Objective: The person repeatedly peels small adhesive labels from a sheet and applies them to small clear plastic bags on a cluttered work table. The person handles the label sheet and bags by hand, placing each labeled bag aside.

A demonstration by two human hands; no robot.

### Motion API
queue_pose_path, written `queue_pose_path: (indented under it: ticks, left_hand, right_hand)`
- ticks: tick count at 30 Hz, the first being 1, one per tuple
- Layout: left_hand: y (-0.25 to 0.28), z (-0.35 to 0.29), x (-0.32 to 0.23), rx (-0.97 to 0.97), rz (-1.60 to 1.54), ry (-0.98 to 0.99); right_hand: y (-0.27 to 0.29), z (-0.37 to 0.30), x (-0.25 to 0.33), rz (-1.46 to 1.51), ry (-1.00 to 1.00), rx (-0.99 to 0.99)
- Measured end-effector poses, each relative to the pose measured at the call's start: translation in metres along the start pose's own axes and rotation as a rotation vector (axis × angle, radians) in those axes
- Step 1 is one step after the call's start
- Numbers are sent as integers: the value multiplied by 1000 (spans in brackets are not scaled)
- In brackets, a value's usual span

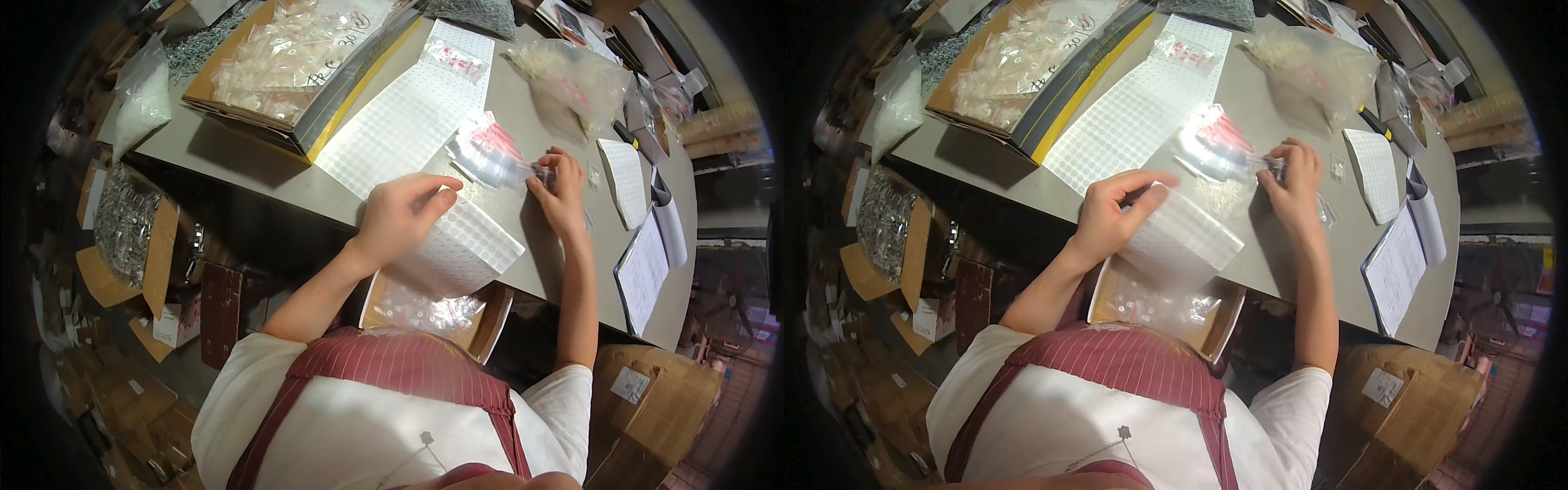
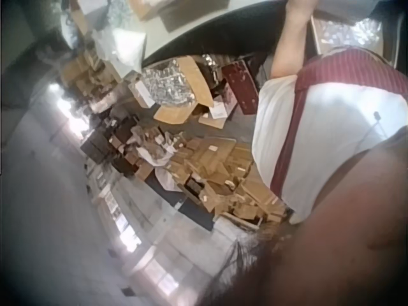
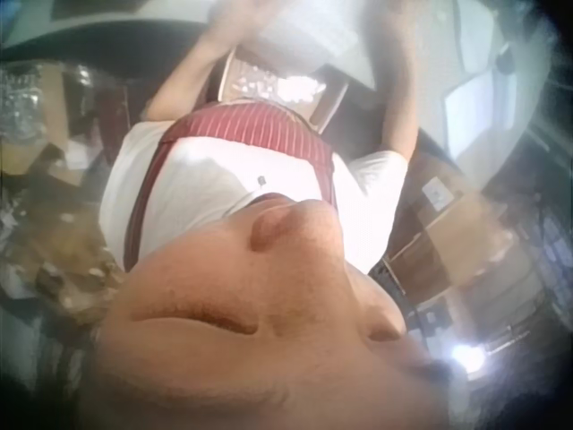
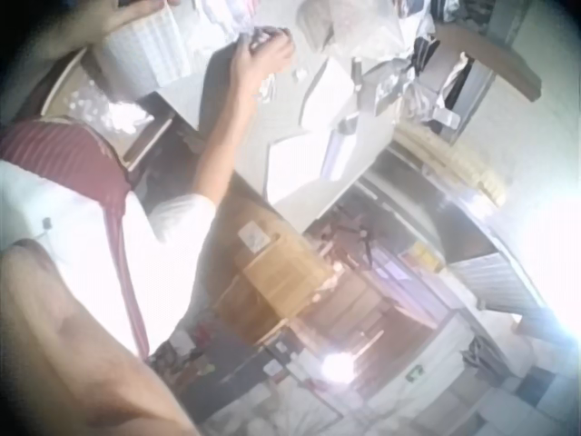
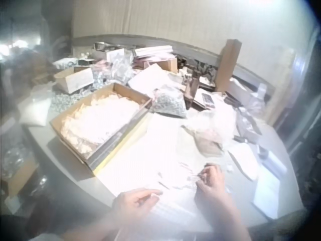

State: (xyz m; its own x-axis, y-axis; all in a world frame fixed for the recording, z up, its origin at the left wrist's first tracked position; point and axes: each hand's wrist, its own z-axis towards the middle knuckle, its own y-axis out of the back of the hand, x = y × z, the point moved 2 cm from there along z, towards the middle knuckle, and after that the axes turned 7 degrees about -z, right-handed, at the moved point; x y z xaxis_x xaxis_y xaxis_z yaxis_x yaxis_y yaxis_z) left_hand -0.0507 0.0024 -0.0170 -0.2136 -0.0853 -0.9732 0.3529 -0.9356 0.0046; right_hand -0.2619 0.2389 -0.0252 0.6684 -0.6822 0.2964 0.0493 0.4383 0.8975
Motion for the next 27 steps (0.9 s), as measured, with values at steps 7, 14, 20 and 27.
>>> queue_pose_path:
  ticks: [7, 14, 20, 27]
  left_hand:
    - [4, 2, -6, 81, -105, 110]
    - [9, 2, 3, 141, -343, 234]
    - [6, 1, -2, 119, -200, 221]
    - [3, -3, -2, 53, -5, 93]
  right_hand:
    - [49, -21, 78, 485, -78, 182]
    - [45, -31, 123, 540, 63, 403]
    - [39, -33, 127, 396, 141, 284]
    - [37, -30, 149, 203, 321, 109]
